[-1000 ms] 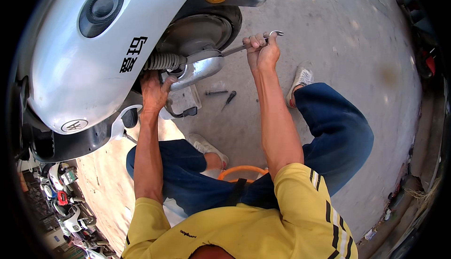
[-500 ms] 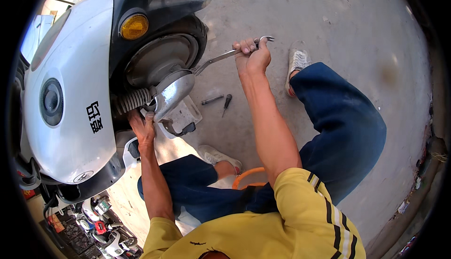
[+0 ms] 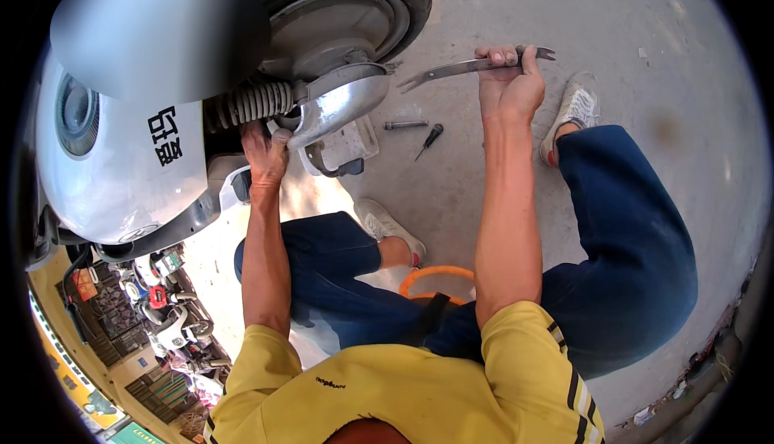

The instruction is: The person works on the rear suspension of a white scooter, using a cordless impact wrench and a wrench to remove and tighten bolts. They handle various fasteners and tools while seated on a small stool.

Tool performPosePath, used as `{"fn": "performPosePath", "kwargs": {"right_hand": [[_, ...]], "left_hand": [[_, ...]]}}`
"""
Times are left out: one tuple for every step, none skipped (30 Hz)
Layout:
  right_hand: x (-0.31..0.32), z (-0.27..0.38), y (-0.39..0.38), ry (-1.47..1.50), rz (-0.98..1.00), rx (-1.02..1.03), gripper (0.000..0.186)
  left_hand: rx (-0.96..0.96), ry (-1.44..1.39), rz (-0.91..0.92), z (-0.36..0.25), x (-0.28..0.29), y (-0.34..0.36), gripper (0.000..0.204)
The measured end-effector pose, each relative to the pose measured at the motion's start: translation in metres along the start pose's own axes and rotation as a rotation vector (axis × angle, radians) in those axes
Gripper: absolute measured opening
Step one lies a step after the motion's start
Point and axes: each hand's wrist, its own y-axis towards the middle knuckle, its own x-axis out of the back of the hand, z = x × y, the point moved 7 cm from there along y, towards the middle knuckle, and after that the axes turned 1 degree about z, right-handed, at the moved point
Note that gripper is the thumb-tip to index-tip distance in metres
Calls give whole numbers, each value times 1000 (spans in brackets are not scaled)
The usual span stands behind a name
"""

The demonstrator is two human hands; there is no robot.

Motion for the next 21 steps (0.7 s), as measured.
{"fn": "performPosePath", "kwargs": {"right_hand": [[-5, 3, -12, -96, 4, 21, 29], [-12, 5, -26, -195, 14, 50, 27], [-16, -4, -38, -333, 35, -19, 26], [-14, -12, -50, -477, 59, -74, 25], [-11, -21, -63, -626, 83, -126, 25], [-9, -32, -80, -767, 81, -206, 24], [-6, -42, -99, -909, 75, -275, 24], [2, -55, -118, -970, 90, -340, 23], [8, -68, -139, -1027, 103, -407, 24], [12, -82, -163, -1050, 112, -505, 25], [17, -96, -186, -1071, 113, -594, 26], [18, -112, -202, -1076, 167, -667, 27], [23, -125, -218, -1085, 210, -737, 28], [24, -137, -230, -1092, 251, -807, 29], [25, -148, -239, -1049, 271, -867, 29], [26, -158, -249, -1007, 287, -937, 29], [26, -169, -259, -965, 300, -1007, 30], [28, -175, -264, -1027, 234, -973, 30], [27, -180, -262, -961, 272, -1020, 30], [29, -185, -257, -896, 308, -1067, 30], [29, -187, -253, -824, 332, -1108, 30]], "left_hand": [[27, -10, 54, -4, -1, 4, 90], [-7, -16, 29, -13, 4, 7, 84], [6, -69, 24, -16, 11, 8, 79], [0, -73, -3, -19, 17, 8, 76], [-4, -77, -30, -22, 25, 4, 72], [12, -120, -32, -23, 29, -1, 68], [20, -167, -36, -27, 34, -5, 64], [48, -210, -75, -36, 43, -14, 56], [53, -145, -113, -44, 55, -27, 50], [56, -172, -124, -50, 63, -42, 45], [49, -205, -131, -55, 69, -54, 39], [173, -256, 17, -53, 65, -69, 39], [293, -319, 172, -51, 57, -86, 38], [408, -385, 330, -48, 47, -100, 38], [430, -453, 389, -45, 38, -109, 39], [458, -524, 448, -42, 25, -121, 40], [483, -596, 507, -40, 12, -132, 42], [492, -741, 485, -41, 0, -137, 43], [496, -884, 453, -43, -9, -137, 45], [496, -1027, 419, -45, -17, -134, 46], [497, -1051, 419, -47, -18, -127, 46]]}}
